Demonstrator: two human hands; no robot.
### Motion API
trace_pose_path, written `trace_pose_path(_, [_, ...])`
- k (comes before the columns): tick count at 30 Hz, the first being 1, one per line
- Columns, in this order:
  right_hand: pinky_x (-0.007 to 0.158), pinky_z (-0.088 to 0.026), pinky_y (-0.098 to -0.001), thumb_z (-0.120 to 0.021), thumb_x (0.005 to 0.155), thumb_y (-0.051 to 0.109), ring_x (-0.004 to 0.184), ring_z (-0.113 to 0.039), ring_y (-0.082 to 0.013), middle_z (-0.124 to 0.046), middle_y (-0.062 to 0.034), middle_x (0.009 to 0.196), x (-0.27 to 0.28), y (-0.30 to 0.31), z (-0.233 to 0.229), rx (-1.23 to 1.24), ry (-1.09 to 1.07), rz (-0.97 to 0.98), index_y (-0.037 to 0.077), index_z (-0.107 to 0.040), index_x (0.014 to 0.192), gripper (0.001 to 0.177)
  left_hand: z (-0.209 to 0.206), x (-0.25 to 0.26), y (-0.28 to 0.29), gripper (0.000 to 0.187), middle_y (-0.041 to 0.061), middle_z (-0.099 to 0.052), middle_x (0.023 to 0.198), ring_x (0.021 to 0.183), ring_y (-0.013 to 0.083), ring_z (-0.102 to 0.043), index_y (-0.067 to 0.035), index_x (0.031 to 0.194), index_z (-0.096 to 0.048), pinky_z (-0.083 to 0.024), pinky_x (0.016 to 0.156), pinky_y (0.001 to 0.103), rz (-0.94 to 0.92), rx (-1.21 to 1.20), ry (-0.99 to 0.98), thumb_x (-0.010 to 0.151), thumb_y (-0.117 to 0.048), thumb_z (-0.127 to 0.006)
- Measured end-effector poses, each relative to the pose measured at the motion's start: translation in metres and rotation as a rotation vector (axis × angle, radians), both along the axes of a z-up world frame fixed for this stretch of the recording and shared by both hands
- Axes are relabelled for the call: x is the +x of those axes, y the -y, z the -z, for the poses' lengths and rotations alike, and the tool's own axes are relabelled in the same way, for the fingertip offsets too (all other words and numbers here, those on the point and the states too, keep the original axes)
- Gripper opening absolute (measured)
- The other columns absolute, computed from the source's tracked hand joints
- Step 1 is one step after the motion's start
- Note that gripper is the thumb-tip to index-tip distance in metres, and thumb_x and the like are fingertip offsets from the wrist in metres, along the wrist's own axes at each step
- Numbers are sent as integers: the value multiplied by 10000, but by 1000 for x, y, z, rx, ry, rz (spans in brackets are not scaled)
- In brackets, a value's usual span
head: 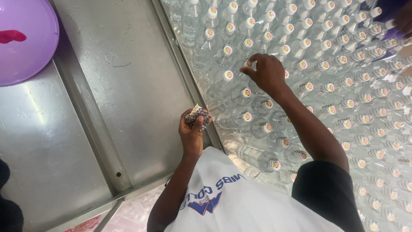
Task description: Applying small circular labels or seals to the caps of plastic water bottles arranged in a grid.
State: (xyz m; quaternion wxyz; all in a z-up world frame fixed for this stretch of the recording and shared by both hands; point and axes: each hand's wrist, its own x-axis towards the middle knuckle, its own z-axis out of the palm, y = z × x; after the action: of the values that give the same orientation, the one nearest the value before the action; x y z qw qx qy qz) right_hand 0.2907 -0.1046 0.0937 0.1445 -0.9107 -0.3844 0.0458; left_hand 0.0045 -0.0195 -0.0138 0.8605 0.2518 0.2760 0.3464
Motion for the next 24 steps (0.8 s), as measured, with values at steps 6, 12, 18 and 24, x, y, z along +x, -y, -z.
trace_pose_path(6, [775,-606,-549,-846,1009,436,865,-761,-410,-758,-166,841,4,1,13,-114,-3,30,52,-762,1265,470,1,1,0,418,271,-740,1176,1111,383,-774,-16,1348,-577,-719,885,482,-17,10,-1,988,-26,-789])
trace_pose_path(12, [834,-606,-568,-859,1021,318,890,-754,-453,-747,-231,910,-21,-1,-13,58,105,-117,17,-723,1390,495,-9,11,4,408,263,-746,1179,1103,345,-779,-22,1350,-576,-716,886,474,31,102,9,1004,-48,-789])
trace_pose_path(18, [692,-579,-360,-907,931,175,801,-700,-225,-738,-105,924,-104,-2,-22,386,-578,-344,105,-840,1134,225,-16,14,5,478,216,-753,1162,1062,277,-778,-2,1367,-581,-728,888,471,53,90,12,971,-68,-841])
trace_pose_path(24, [675,-580,-325,-861,967,89,738,-693,-207,-751,-102,917,-119,-6,-14,520,-618,-423,84,-851,1033,67,-22,10,8,520,231,-758,1142,1031,280,-780,20,1363,-596,-728,889,496,96,125,-2,932,-65,-875])
